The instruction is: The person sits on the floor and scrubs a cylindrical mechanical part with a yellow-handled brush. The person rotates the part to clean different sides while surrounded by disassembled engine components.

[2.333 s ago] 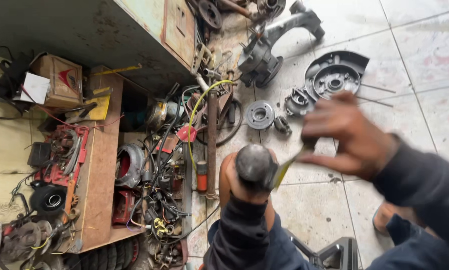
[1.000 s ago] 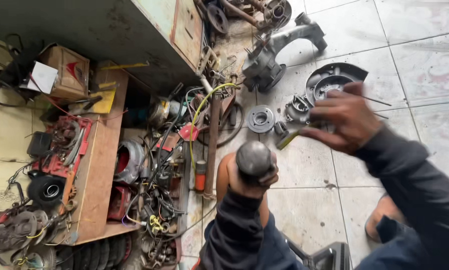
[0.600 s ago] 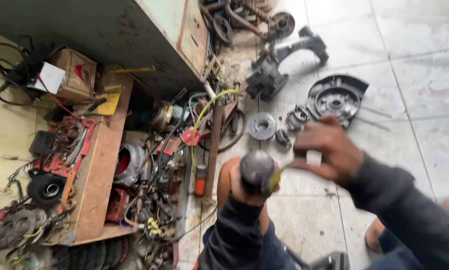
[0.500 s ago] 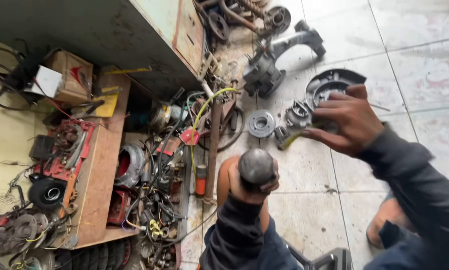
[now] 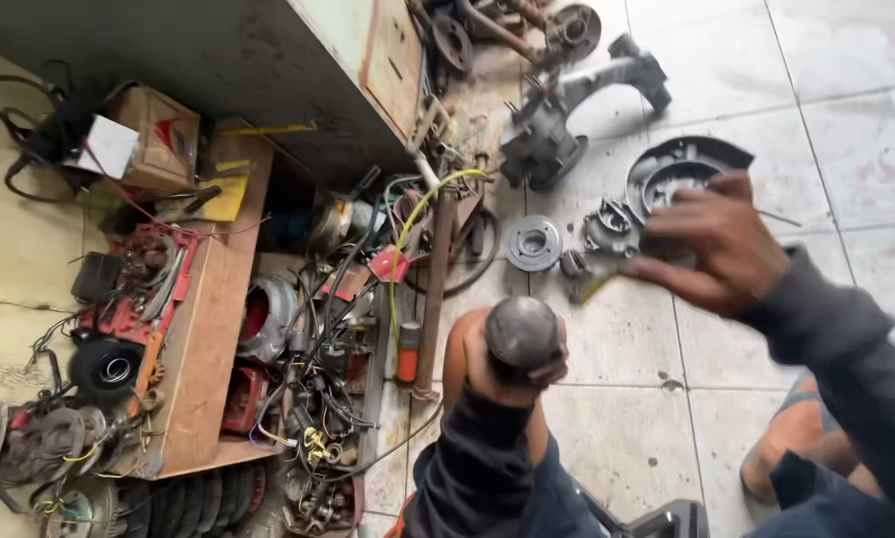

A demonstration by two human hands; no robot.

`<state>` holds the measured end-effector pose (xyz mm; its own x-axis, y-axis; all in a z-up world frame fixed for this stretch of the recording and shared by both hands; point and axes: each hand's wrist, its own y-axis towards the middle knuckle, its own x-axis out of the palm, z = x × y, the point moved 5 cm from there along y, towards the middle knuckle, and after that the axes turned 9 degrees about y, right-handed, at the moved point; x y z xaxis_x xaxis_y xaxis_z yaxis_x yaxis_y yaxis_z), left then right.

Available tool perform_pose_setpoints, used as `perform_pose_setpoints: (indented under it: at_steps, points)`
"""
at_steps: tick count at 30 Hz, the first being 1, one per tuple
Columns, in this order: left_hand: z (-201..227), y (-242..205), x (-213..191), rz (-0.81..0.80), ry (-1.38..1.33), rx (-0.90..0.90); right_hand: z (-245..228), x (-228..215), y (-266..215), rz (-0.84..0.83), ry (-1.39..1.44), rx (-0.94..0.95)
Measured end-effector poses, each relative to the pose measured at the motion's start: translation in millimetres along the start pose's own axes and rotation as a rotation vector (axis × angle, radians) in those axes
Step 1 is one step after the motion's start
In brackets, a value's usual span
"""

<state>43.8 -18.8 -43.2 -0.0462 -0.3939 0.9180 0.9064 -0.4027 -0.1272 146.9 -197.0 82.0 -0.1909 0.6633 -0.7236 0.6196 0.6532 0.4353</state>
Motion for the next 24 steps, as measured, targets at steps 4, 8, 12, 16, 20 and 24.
perform_pose_setpoints:
  at_steps: [4,8,12,16,20,24]
  points:
    - [-7.6,-5.6,-14.9,0.403,0.038,-0.043,-41.0,12.1,4.4,-0.038,0.112,-0.199]
    - [2.5,-5.9,-4.3,0.108,-0.004,-0.007,-26.0,2.6,10.2,0.040,0.057,-0.157]
    - [0.2,0.4,-16.6,0.137,-0.005,-0.020,-11.2,22.2,3.4,0.037,0.327,-0.159]
    - [7.0,2.1,5.9,0.079,0.018,0.009,-36.1,-1.6,11.7,0.054,0.074,-0.153]
    - [0.8,-12.8,-9.9,0.207,-0.055,0.133,-31.9,12.4,-4.5,-0.045,-0.025,-0.123]
    - [6.6,-4.7,3.7,0.367,0.035,0.202,-66.7,-1.8,7.5,0.028,0.241,-0.219]
